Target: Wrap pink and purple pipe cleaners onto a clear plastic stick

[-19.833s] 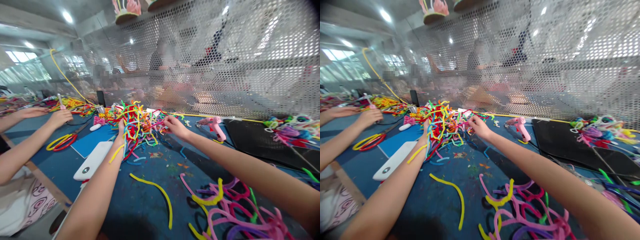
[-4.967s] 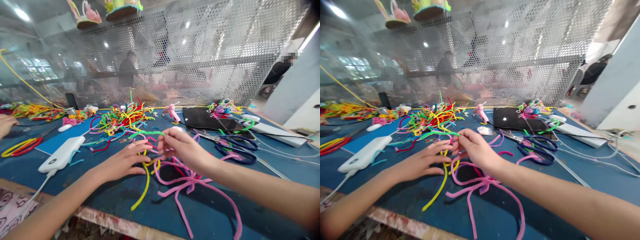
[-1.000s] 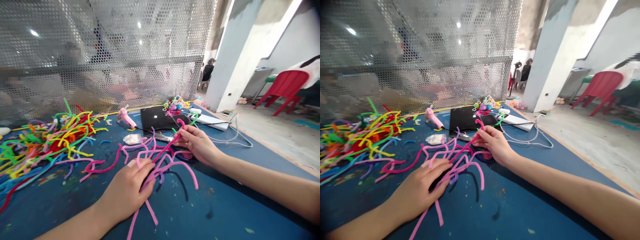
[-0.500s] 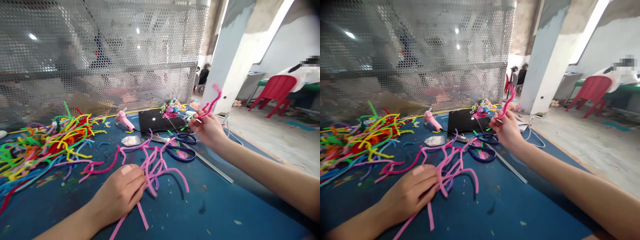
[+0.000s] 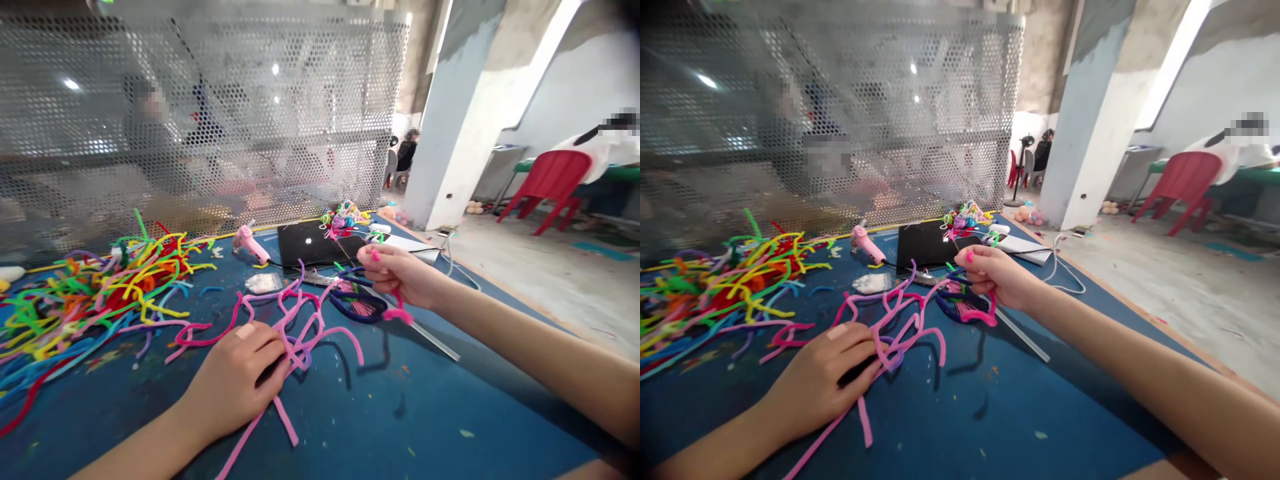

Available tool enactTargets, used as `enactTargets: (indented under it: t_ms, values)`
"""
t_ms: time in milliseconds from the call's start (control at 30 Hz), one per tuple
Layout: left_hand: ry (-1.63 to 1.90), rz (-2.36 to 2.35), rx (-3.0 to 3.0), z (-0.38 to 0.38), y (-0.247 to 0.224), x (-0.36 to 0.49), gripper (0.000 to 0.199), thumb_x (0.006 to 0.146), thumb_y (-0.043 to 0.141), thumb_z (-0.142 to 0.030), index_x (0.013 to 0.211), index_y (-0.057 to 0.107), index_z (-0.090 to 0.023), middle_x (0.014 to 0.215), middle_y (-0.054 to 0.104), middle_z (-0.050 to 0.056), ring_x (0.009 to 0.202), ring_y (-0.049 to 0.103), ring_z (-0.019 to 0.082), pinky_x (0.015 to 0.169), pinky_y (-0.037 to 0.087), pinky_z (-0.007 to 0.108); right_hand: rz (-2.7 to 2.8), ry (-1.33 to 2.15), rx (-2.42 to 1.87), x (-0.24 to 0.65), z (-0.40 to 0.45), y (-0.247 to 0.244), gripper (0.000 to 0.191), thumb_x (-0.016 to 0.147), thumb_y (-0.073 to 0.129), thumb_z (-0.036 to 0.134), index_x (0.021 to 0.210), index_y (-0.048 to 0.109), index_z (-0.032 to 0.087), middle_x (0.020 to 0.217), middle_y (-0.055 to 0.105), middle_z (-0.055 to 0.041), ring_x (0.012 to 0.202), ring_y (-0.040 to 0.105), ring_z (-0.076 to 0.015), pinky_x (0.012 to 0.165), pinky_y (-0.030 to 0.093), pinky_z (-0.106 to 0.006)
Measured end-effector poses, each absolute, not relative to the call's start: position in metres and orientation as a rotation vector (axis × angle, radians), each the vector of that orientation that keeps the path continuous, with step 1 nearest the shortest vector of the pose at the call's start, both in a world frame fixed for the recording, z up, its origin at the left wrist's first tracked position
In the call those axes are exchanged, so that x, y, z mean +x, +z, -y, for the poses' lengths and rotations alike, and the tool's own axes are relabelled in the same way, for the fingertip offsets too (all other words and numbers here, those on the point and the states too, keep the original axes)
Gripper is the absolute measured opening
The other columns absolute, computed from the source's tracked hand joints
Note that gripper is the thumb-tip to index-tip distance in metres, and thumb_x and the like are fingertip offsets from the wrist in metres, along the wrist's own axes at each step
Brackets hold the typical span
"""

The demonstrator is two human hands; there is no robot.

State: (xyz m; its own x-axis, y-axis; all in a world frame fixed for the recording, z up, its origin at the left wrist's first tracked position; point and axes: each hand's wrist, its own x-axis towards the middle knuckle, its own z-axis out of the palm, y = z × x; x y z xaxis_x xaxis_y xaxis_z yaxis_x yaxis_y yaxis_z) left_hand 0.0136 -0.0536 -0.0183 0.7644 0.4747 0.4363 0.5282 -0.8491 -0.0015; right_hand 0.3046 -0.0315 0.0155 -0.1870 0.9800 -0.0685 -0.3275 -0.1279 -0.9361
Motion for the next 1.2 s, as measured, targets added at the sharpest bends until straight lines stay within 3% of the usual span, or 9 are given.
enactTargets:
  t_ms: [167,267,400,500,567,700,833,967,1200]
  values:
    - [-0.627,1.009,-2.738,0.050,-0.012,0.003,0.024,0.086,0.043,-0.026,0.078,0.066,-0.021,0.094,0.066,0.005,0.089,0.059,0.022,0.082,0.044,0.040,1.171,1.488,-1.131,0.293,0.044,0.012,0.028,0.077,0.065,0.036,0.070,0.045,0.018,0.047,0.022,0.0123,0.038,0.013,-0.0008,0.031,0.010,-0.011]
    - [-0.587,1.191,-2.681,0.040,-0.004,-0.006,0.035,0.089,0.033,-0.027,0.073,0.063,-0.021,0.094,0.066,0.004,0.087,0.060,0.021,0.081,0.044,0.039,0.967,1.692,-1.137,0.280,0.049,0.010,0.027,0.081,0.060,0.025,0.065,0.039,0.018,0.047,0.022,0.0122,0.036,0.014,-0.0002,0.029,0.010,-0.009]
    - [-0.375,1.422,-2.297,0.029,0.013,-0.013,0.027,0.084,0.040,-0.031,0.078,0.063,-0.019,0.092,0.066,0.009,0.084,0.063,0.028,0.081,0.043,0.046,0.626,2.027,-1.084,0.266,0.054,0.008,0.020,0.090,0.041,0.017,0.069,0.044,0.015,0.045,0.027,0.0103,0.033,0.020,-0.0002,0.028,0.016,-0.007]
    - [-0.183,1.519,-2.110,0.033,0.031,-0.003,0.032,0.085,0.038,-0.034,0.084,0.064,-0.016,0.084,0.064,0.013,0.073,0.064,0.031,0.068,0.046,0.044,0.517,2.132,-1.017,0.255,0.057,0.007,0.026,0.092,0.036,0.019,0.067,0.043,0.016,0.044,0.030,0.0092,0.031,0.024,-0.0007,0.028,0.020,-0.007]
    - [-0.153,1.508,-2.170,0.040,0.040,0.016,0.034,0.089,0.033,-0.030,0.086,0.064,-0.015,0.084,0.064,0.013,0.073,0.065,0.030,0.061,0.047,0.038,0.499,2.112,-0.977,0.246,0.058,0.007,0.030,0.092,0.036,0.018,0.061,0.039,0.017,0.043,0.030,0.0086,0.031,0.025,-0.0009,0.028,0.020,-0.008]
    - [-0.200,1.451,-2.557,0.047,0.038,0.070,0.034,0.091,0.032,-0.028,0.087,0.064,-0.018,0.091,0.066,0.010,0.087,0.064,0.027,0.068,0.048,0.035,0.519,1.942,-0.956,0.223,0.058,0.003,0.033,0.088,0.034,0.009,0.056,0.035,0.017,0.041,0.032,0.0075,0.031,0.025,-0.0014,0.030,0.021,-0.009]
    - [-0.106,1.658,-2.673,0.043,0.014,0.102,0.024,0.085,0.045,-0.024,0.099,0.058,-0.010,0.105,0.061,0.018,0.093,0.062,0.030,0.071,0.048,0.037,0.553,1.790,-0.968,0.203,0.057,-0.007,0.034,0.085,0.033,0.004,0.054,0.033,0.018,0.038,0.031,0.0075,0.031,0.023,-0.0024,0.032,0.022,-0.011]
    - [-0.195,1.701,-2.650,0.047,-0.001,0.101,0.020,0.082,0.049,-0.021,0.098,0.055,-0.010,0.102,0.061,0.016,0.096,0.060,0.028,0.073,0.048,0.034,0.626,1.707,-0.951,0.196,0.059,-0.014,0.035,0.082,0.039,0.007,0.050,0.032,0.018,0.037,0.031,0.0073,0.031,0.023,-0.0024,0.033,0.023,-0.014]
    - [-0.425,1.764,-2.604,0.053,-0.011,0.092,0.025,0.091,0.033,-0.021,0.108,0.049,-0.012,0.099,0.063,0.011,0.095,0.060,0.023,0.078,0.045,0.031,0.663,1.710,-0.918,0.201,0.061,-0.016,0.026,0.084,0.048,0.016,0.059,0.041,0.016,0.043,0.036,0.0073,0.034,0.027,-0.0019,0.035,0.025,-0.013]
